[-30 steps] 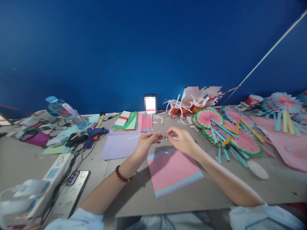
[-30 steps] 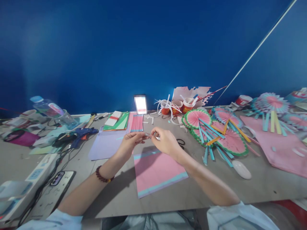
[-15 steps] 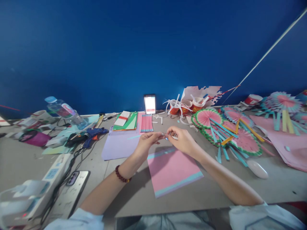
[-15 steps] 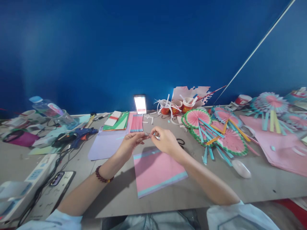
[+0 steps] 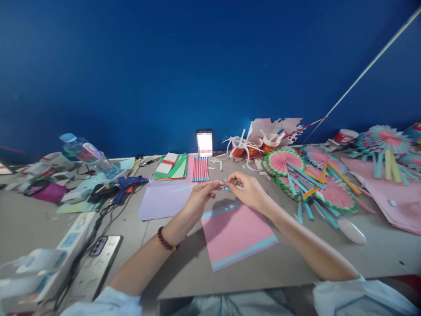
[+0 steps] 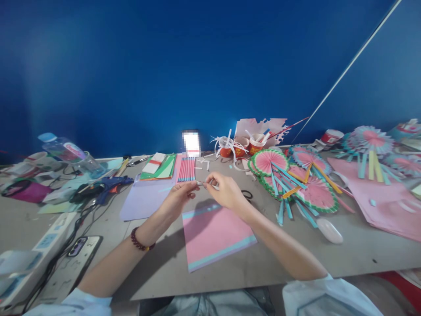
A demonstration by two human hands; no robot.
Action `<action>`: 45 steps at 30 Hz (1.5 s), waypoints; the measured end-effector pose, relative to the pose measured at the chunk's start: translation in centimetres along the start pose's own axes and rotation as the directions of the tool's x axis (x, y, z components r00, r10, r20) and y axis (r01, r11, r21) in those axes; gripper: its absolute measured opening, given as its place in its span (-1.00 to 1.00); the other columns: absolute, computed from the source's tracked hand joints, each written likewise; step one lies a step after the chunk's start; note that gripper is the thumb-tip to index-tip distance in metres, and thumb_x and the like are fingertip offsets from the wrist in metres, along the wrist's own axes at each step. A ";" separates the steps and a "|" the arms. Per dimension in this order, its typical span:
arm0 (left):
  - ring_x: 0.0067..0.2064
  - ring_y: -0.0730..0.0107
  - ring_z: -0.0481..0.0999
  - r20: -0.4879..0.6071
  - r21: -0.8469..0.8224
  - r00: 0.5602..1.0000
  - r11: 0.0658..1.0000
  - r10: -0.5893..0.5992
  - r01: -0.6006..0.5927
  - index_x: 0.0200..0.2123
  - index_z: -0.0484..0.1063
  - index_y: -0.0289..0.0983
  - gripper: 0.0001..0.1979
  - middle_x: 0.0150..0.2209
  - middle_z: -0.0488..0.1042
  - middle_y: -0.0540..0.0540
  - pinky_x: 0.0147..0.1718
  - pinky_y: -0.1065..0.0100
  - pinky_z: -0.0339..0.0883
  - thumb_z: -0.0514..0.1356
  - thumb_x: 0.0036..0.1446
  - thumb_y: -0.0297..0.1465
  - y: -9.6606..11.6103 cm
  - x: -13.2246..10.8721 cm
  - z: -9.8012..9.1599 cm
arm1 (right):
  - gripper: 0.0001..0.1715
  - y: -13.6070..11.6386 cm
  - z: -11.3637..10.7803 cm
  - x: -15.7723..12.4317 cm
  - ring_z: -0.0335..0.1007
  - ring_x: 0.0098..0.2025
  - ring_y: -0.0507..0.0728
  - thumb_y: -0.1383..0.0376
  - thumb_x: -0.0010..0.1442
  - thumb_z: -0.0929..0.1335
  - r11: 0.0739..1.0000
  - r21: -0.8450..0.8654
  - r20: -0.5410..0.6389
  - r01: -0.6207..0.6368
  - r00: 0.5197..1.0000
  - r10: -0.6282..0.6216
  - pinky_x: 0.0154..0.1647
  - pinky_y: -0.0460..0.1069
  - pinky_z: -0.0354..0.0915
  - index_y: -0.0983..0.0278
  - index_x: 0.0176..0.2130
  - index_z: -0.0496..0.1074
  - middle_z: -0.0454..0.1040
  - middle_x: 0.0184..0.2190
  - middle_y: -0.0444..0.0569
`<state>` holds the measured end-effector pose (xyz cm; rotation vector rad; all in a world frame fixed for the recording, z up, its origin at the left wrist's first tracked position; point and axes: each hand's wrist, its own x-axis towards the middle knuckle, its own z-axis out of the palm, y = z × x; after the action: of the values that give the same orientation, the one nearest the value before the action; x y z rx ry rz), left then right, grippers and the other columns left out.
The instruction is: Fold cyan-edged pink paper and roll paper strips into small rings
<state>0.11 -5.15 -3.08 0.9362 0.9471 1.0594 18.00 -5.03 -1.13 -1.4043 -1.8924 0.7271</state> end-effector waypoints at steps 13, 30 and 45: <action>-0.39 0.47 0.43 -0.087 0.063 0.984 0.987 0.155 -0.150 -0.40 0.61 -0.25 -0.73 -0.30 0.60 -0.12 -0.46 0.45 0.22 0.39 -0.12 -0.18 0.0 0.2 0.2 | -0.88 -0.6 0.1 -0.1 0.34 -0.44 0.02 0.26 0.12 0.27 0.993 0.122 0.061 -0.003 0.998 -0.005 -0.35 -0.09 0.22 0.25 -0.38 0.37 0.46 -0.48 -0.15; -0.34 0.32 0.50 -0.169 0.206 0.970 0.969 0.176 -0.140 -0.50 0.60 -0.23 -0.79 -0.45 0.59 -0.09 -0.39 0.39 0.25 0.36 -0.11 -0.20 -0.4 -0.2 0.7 | -0.87 -0.4 0.7 -0.4 0.40 -0.38 0.07 0.21 0.16 0.28 0.994 0.105 0.014 0.018 1.000 -0.019 -0.31 -0.05 0.25 0.23 -0.31 0.35 0.47 -0.44 -0.11; -0.21 0.24 0.54 -0.106 0.132 0.989 0.987 0.103 -0.088 -0.46 0.60 -0.23 -0.76 -0.34 0.61 -0.14 -0.32 0.36 0.24 0.33 -0.05 -0.17 -0.6 -0.1 0.2 | -0.85 -0.3 0.7 -0.2 0.36 -0.43 0.05 0.20 0.16 0.28 0.996 0.074 -0.018 0.045 0.999 -0.044 -0.38 -0.07 0.23 0.23 -0.36 0.34 0.47 -0.46 -0.10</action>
<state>0.49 -5.44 -3.59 1.0438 1.0820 1.1533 17.28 -5.39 -1.36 -1.3145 -1.8591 0.7540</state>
